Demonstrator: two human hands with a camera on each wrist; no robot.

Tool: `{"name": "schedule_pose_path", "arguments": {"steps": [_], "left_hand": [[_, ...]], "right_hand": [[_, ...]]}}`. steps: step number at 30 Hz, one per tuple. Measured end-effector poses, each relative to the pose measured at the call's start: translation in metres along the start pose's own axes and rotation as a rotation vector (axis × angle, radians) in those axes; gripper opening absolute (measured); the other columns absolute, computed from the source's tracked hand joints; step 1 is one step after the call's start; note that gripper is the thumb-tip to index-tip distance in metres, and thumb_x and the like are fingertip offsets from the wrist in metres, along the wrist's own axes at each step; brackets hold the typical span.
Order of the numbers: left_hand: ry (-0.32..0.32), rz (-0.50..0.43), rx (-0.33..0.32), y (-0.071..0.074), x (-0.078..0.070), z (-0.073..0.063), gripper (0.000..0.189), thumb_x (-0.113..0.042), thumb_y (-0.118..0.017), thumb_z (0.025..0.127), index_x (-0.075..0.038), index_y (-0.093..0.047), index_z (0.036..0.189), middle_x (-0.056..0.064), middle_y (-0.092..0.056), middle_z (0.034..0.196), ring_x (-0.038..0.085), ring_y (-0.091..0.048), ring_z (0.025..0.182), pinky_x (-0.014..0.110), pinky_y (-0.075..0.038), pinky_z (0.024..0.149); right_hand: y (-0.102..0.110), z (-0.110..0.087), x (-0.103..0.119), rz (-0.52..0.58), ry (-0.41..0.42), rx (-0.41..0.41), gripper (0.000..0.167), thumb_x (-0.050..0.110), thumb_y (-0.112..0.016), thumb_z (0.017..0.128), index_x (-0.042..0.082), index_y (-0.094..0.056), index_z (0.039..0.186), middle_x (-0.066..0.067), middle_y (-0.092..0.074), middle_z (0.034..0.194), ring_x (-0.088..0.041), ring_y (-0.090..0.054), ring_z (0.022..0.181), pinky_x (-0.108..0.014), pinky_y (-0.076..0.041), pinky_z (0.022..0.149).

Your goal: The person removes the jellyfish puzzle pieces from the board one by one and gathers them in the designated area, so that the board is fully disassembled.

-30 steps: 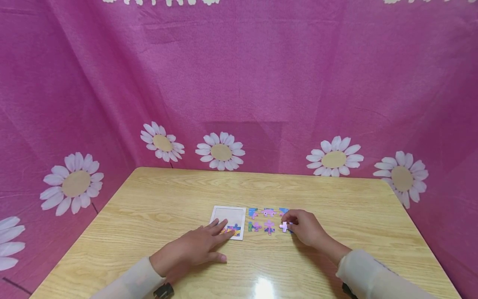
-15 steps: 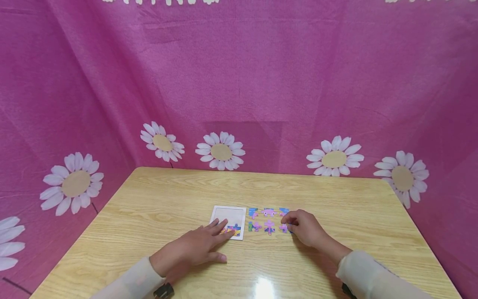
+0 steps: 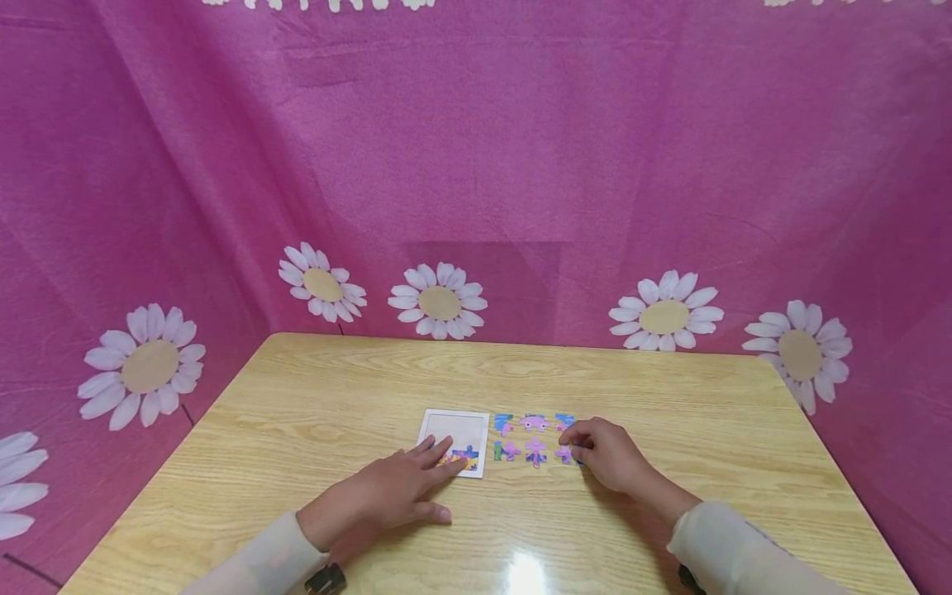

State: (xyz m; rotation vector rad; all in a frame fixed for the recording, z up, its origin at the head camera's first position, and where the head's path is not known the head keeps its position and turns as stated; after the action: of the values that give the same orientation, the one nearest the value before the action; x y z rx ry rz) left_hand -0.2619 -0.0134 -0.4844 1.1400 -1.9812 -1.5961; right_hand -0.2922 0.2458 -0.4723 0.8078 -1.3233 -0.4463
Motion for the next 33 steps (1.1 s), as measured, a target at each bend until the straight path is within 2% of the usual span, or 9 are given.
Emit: {"name": "schedule_pose_path", "arguments": {"steps": [11,22,28,33], "left_hand": [[0.005,-0.010,-0.006,0.0009,0.0000,0.0012,0.076,-0.069,-0.052,0.096,-0.038,-0.033,0.162,0.002,-0.021,0.172,0.030,-0.020,0.158,0.060,-0.031,0.119],[0.003,-0.021,-0.003,0.0030,-0.0010,0.0014,0.076,-0.069,-0.053,0.096,-0.037,-0.034,0.162,0.003,-0.022,0.171,0.030,-0.019,0.158,0.060,-0.031,0.119],[-0.008,-0.018,-0.006,0.0023,-0.0014,0.0013,0.076,-0.068,-0.053,0.096,-0.036,-0.034,0.162,0.003,-0.021,0.172,0.030,-0.018,0.158,0.059,-0.031,0.119],[-0.004,-0.024,-0.008,0.0038,-0.0021,-0.0004,0.075,-0.067,-0.054,0.096,-0.036,-0.035,0.161,0.005,-0.022,0.171,0.031,-0.019,0.158,0.059,-0.031,0.119]], "right_hand": [[0.0016,0.0000,-0.0028,0.062,-0.021,0.005,0.013,-0.001,-0.067,0.097,0.006,-0.075,0.105,-0.002,-0.067,0.094,-0.017,-0.053,0.082,-0.029,-0.045,0.067],[0.0013,0.0020,-0.0089,0.141,-0.084,-0.002,0.016,-0.003,-0.066,0.097,0.003,-0.074,0.110,-0.007,-0.067,0.097,-0.020,-0.052,0.085,-0.025,-0.045,0.065],[0.0024,0.0044,-0.0056,0.162,-0.059,-0.015,0.017,-0.002,-0.069,0.096,0.002,-0.074,0.111,-0.008,-0.069,0.098,-0.018,-0.053,0.082,-0.025,-0.047,0.061],[0.0038,0.0062,-0.0006,0.172,-0.064,-0.023,0.018,0.000,-0.070,0.096,0.001,-0.073,0.114,-0.011,-0.072,0.104,-0.018,-0.056,0.085,-0.026,-0.047,0.065]]}}
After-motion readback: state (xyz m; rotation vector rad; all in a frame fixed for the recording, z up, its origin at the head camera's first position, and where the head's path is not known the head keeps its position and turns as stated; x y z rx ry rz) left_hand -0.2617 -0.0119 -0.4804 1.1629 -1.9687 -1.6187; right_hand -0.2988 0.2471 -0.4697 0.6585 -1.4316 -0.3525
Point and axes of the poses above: each hand's wrist, its own z-axis towards the middle knuckle, its own y-axis out of the back of the hand, x = y × z, the point moved 10 cm from there along z, towards the middle knuckle
